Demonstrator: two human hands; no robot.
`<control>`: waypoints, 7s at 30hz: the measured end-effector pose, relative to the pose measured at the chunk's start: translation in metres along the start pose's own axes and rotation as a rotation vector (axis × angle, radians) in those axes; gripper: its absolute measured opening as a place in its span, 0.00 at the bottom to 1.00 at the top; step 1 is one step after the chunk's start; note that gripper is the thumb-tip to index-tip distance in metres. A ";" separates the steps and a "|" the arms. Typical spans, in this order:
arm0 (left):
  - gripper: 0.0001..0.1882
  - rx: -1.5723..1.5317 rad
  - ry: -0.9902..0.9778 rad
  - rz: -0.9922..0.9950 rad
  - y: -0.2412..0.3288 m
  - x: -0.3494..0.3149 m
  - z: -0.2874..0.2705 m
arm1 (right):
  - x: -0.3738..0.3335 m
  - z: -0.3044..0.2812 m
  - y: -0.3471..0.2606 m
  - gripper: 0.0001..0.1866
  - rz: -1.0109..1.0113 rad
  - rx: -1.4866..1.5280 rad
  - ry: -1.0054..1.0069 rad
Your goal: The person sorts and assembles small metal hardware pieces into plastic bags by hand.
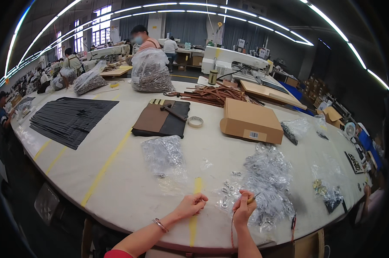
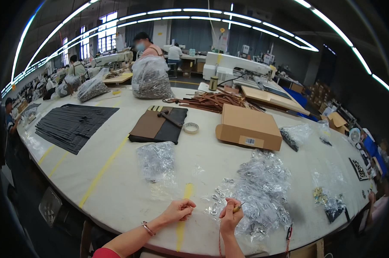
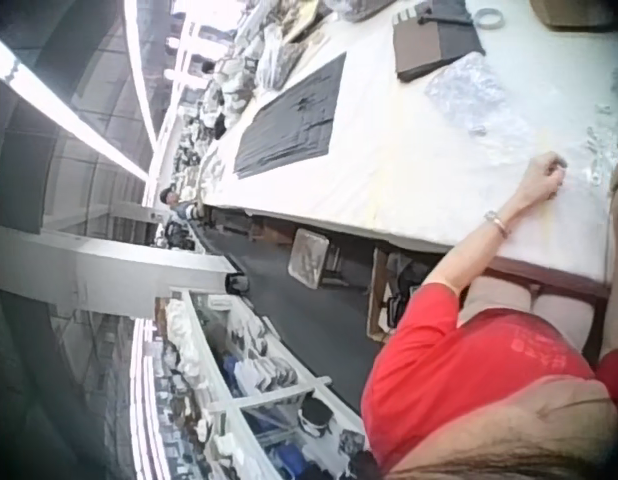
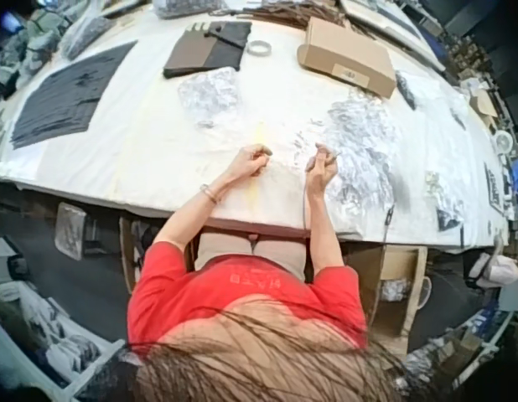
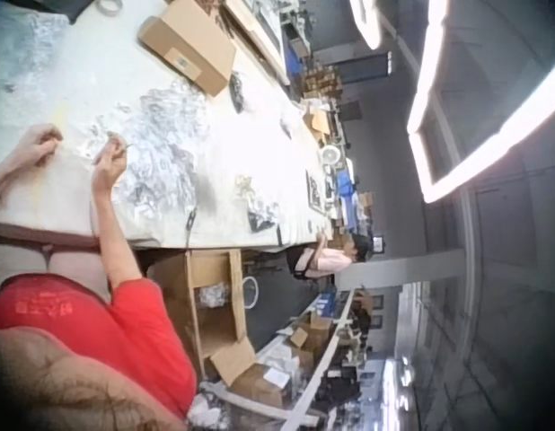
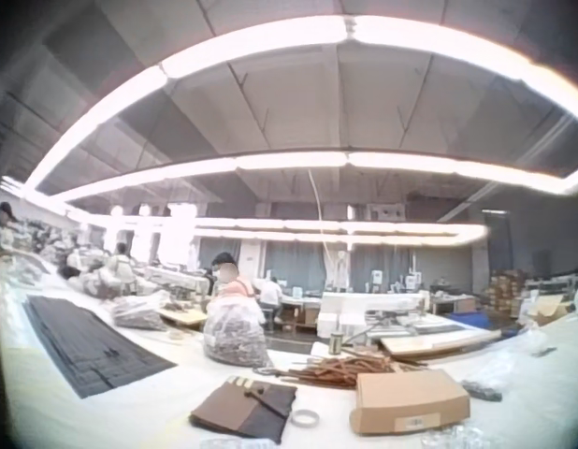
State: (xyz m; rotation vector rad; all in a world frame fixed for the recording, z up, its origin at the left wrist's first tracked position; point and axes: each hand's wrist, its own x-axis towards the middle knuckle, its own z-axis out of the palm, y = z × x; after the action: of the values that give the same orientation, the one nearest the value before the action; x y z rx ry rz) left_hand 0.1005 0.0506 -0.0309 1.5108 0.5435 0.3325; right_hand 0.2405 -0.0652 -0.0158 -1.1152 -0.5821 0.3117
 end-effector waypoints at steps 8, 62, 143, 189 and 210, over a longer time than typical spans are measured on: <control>0.13 0.915 0.283 0.710 0.017 0.066 0.038 | -0.004 -0.016 0.005 0.09 -0.079 -0.121 0.145; 0.05 -0.512 0.497 0.062 -0.005 -0.072 -0.032 | -0.044 0.032 -0.025 0.15 -0.097 -0.952 -0.945; 0.09 -0.423 0.358 0.158 0.000 -0.107 -0.007 | -0.070 0.071 -0.013 0.08 0.743 0.134 -0.533; 0.16 -0.474 0.041 0.067 -0.034 -0.088 -0.011 | -0.063 0.056 0.022 0.04 0.222 -0.132 -0.659; 0.12 -0.523 0.315 0.066 -0.022 -0.086 -0.009 | -0.055 0.054 0.023 0.10 0.149 -0.461 -0.770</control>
State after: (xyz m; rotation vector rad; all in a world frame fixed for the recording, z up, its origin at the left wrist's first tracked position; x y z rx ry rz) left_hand 0.0214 0.0115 -0.0411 0.9752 0.5972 0.7133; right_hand 0.1653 -0.0434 -0.0355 -1.4812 -1.2999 0.7794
